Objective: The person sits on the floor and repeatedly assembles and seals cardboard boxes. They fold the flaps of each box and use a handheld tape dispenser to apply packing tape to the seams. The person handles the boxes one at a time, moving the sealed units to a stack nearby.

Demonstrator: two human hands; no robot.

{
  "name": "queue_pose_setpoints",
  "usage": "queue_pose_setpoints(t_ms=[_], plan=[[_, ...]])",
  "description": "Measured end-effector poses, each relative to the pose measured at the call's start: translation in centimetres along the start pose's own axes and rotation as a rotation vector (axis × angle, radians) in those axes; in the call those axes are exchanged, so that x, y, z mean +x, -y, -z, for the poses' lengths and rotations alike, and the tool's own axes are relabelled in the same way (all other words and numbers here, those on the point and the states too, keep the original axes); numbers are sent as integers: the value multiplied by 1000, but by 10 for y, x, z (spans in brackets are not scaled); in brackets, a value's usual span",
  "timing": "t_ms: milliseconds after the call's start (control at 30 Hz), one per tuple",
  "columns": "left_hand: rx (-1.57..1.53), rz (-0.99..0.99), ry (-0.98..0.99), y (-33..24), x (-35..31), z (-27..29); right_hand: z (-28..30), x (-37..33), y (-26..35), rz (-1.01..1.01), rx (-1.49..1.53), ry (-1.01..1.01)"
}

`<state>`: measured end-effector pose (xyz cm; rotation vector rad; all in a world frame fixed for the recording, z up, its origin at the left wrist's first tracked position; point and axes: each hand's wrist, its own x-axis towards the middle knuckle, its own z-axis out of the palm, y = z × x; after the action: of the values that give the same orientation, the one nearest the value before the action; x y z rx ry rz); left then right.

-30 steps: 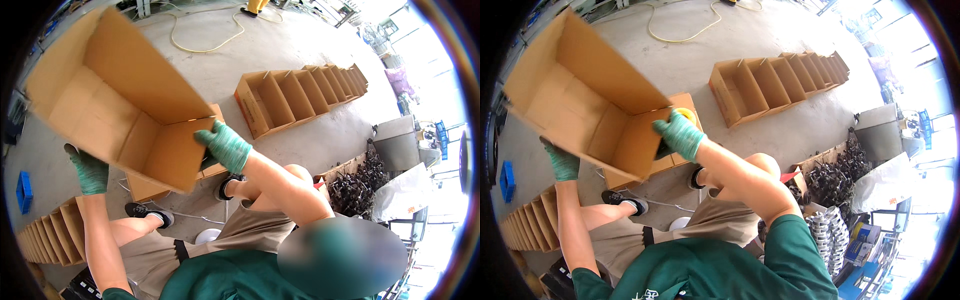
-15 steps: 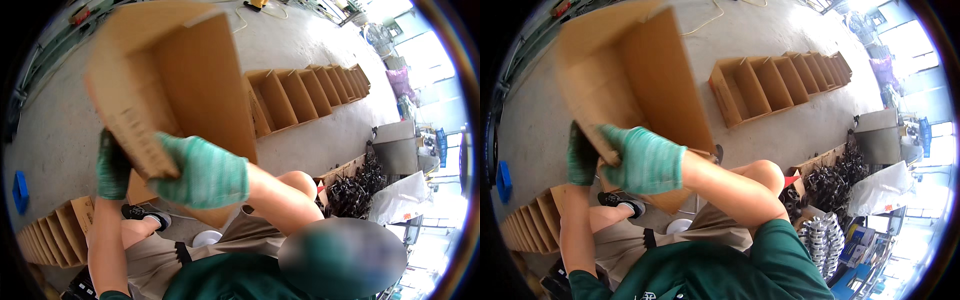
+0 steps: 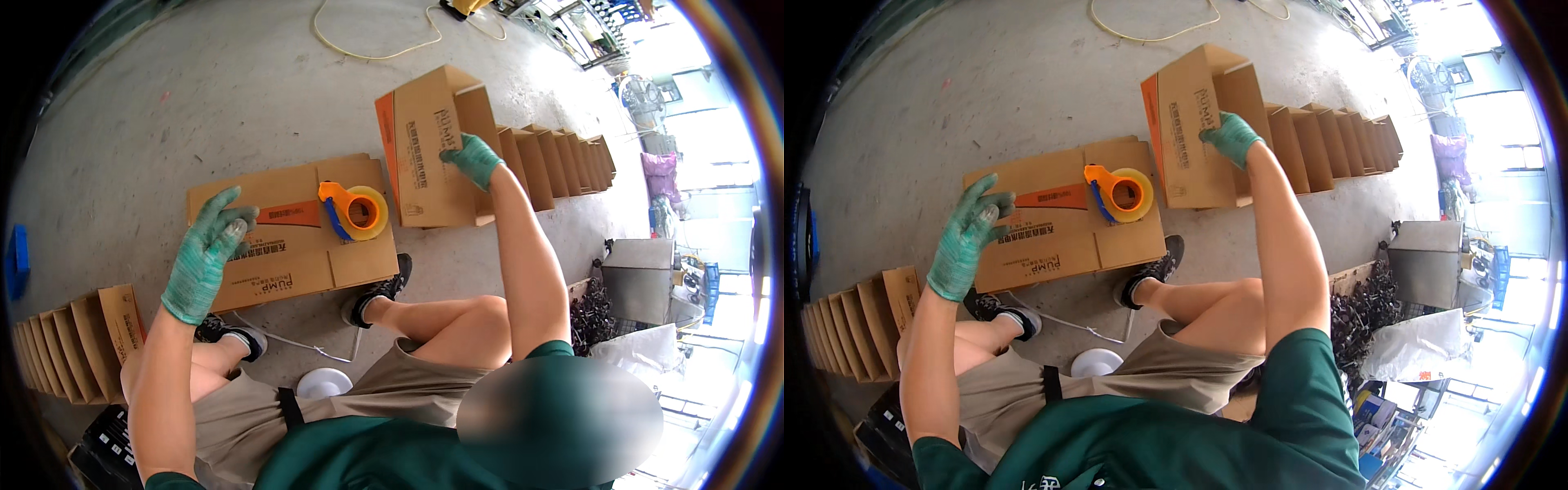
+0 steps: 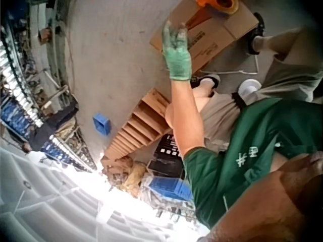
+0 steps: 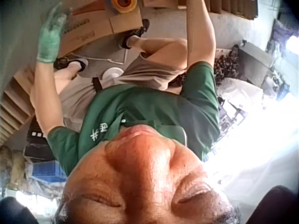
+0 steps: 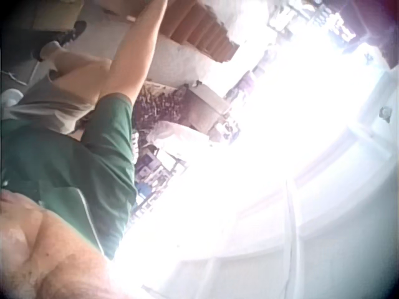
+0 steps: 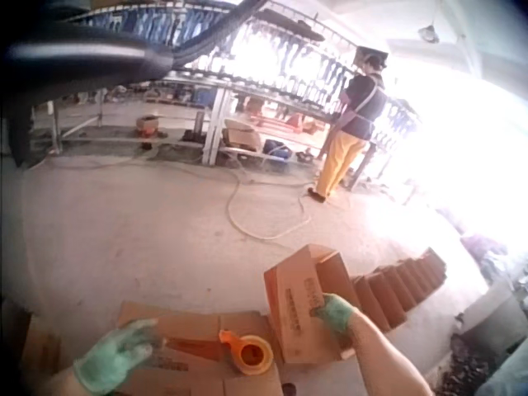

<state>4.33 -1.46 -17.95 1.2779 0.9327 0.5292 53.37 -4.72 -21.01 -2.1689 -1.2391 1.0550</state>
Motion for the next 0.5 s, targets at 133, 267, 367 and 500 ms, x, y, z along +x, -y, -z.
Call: queue_pose_setpoints(t_ms=[133,267,367,500], plan=[[19,35,-36,1,4,4,-46,51,-62,-80,-195,-12],[14,35,-39,1,8,5,-88,79,-79,-246,-441,-189],[86,57,-66,3,11,9,-103,84,-88,-326,-473,-286],[129,137,-77,6,20,11,-87,101,-134,-414,-516,-361]])
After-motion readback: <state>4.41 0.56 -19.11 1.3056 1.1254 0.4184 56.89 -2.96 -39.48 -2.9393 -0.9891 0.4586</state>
